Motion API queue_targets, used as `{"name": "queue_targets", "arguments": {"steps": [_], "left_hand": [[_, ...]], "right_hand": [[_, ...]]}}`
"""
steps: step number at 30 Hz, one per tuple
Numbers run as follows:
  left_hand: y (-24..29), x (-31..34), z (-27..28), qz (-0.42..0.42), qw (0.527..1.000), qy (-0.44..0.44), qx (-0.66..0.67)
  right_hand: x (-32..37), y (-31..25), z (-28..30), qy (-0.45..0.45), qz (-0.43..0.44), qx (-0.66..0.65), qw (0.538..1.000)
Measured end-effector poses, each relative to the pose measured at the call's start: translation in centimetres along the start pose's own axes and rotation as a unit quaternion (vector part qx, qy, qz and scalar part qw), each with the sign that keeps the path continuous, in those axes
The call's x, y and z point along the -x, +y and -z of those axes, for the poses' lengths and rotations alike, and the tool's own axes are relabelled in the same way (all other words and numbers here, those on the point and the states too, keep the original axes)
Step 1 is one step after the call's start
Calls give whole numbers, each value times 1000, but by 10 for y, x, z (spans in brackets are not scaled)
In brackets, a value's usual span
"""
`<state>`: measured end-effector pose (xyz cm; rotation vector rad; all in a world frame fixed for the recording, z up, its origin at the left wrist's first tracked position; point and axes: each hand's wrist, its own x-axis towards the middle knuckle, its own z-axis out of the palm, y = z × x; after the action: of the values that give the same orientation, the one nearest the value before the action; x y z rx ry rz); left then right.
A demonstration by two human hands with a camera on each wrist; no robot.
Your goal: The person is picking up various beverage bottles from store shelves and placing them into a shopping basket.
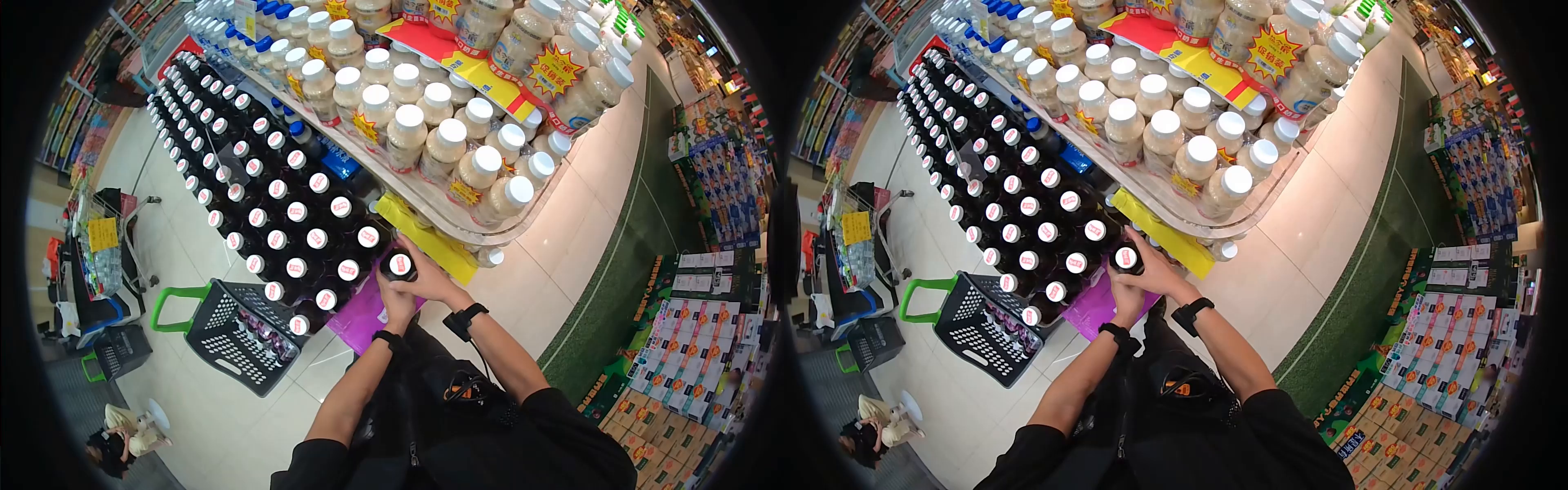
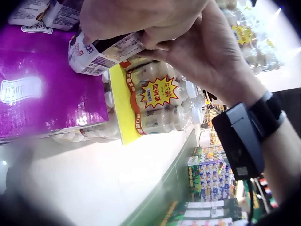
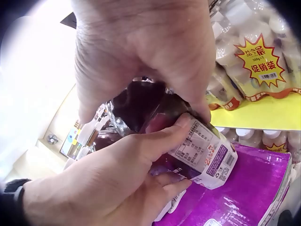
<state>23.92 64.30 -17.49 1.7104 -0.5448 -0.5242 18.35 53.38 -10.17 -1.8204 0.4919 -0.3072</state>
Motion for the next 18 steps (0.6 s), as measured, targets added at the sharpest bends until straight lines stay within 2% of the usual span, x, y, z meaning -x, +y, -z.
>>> {"name": "queue_targets", "arguments": {"steps": [2,6,9,11,12,14,18], "left_hand": [[7,-4,-2,0,998,17,62],[-14,-9,-3,5,998,23,56],[-19,-7,1,6,994,31,101],[-15,-7,6,-19,999,27,18],[-16,-8,5,-18,999,28,18],[-17,-12,3,-68,995,29,-65],[2,-7,2,-14,999,44,28]], "right_hand": [[-5,1,-3,-11,-19,37,999],[-16,2,-6,-17,-19,72,997],[-22,5,-11,-26,-34,71,997],[-24,13,-14,-11,-21,101,995],[-24,12,-13,-12,-20,102,995],[-25,9,-9,1,-46,87,995],[-27,8,-11,-4,-55,93,994]]}}
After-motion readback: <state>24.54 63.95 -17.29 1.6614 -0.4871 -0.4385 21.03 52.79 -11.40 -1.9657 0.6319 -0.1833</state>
